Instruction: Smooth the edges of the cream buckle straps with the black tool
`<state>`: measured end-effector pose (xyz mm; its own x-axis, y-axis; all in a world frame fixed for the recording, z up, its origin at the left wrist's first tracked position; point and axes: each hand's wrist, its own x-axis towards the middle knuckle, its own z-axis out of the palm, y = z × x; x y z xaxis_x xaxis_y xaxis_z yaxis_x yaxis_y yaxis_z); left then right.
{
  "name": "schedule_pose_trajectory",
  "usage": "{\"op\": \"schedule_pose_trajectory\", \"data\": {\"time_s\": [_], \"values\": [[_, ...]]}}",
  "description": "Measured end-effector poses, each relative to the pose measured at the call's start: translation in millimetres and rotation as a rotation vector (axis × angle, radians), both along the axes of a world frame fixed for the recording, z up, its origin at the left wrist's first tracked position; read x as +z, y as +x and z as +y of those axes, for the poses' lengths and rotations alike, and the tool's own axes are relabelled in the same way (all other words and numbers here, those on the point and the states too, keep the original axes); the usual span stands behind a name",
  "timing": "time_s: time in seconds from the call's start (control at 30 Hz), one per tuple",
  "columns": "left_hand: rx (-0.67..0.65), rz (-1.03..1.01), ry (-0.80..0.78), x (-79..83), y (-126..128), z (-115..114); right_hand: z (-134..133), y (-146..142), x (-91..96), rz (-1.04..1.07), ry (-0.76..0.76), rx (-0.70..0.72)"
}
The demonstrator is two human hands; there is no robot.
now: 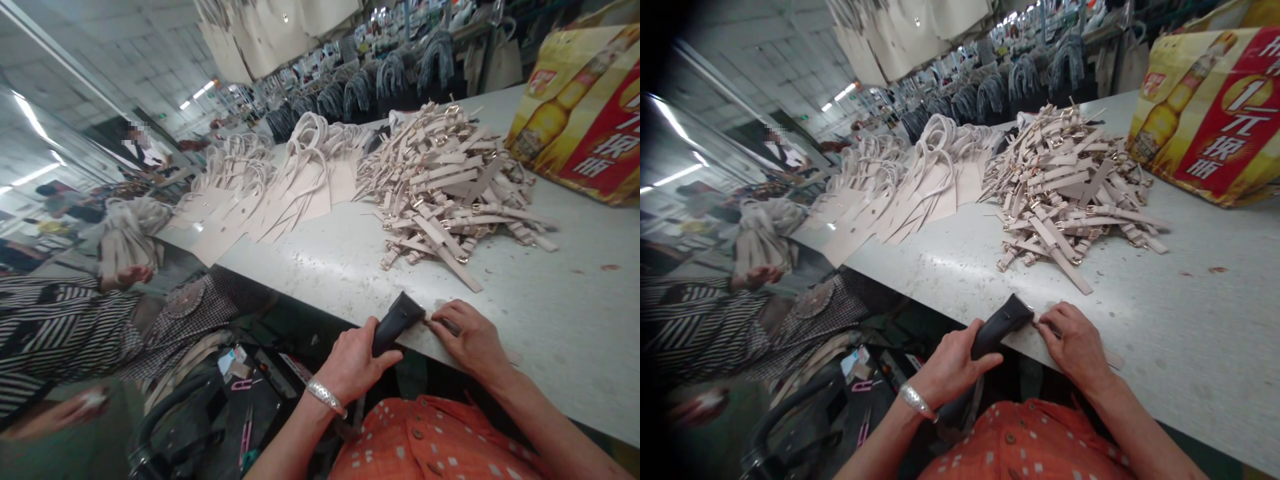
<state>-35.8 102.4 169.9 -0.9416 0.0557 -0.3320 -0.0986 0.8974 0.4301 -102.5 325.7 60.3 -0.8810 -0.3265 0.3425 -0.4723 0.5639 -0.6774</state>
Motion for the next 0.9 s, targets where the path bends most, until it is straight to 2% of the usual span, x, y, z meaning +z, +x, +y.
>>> {"op": "schedule_pose_trajectory", "data": {"time_s": [0.2,0.37,0.67,0.9], "values": [[-0.005,-0.039,-0.012,3.4,7,-3,-2,-2,6.3,-0.113,0.04,0.011],[-0.003,-0.041,-0.016,4.4,7,-4,-4,-3,10.3,-0.147,0.136,0.008],[0.016,-0.028,0.021,1.5,1,-1,-7,-6,11.8,-0.18,0.007,-0.029],[0.029,-0.057,0.048,0.8,1,-8,-18,-10,19.1,-0.247,0.217,-0.214]]}}
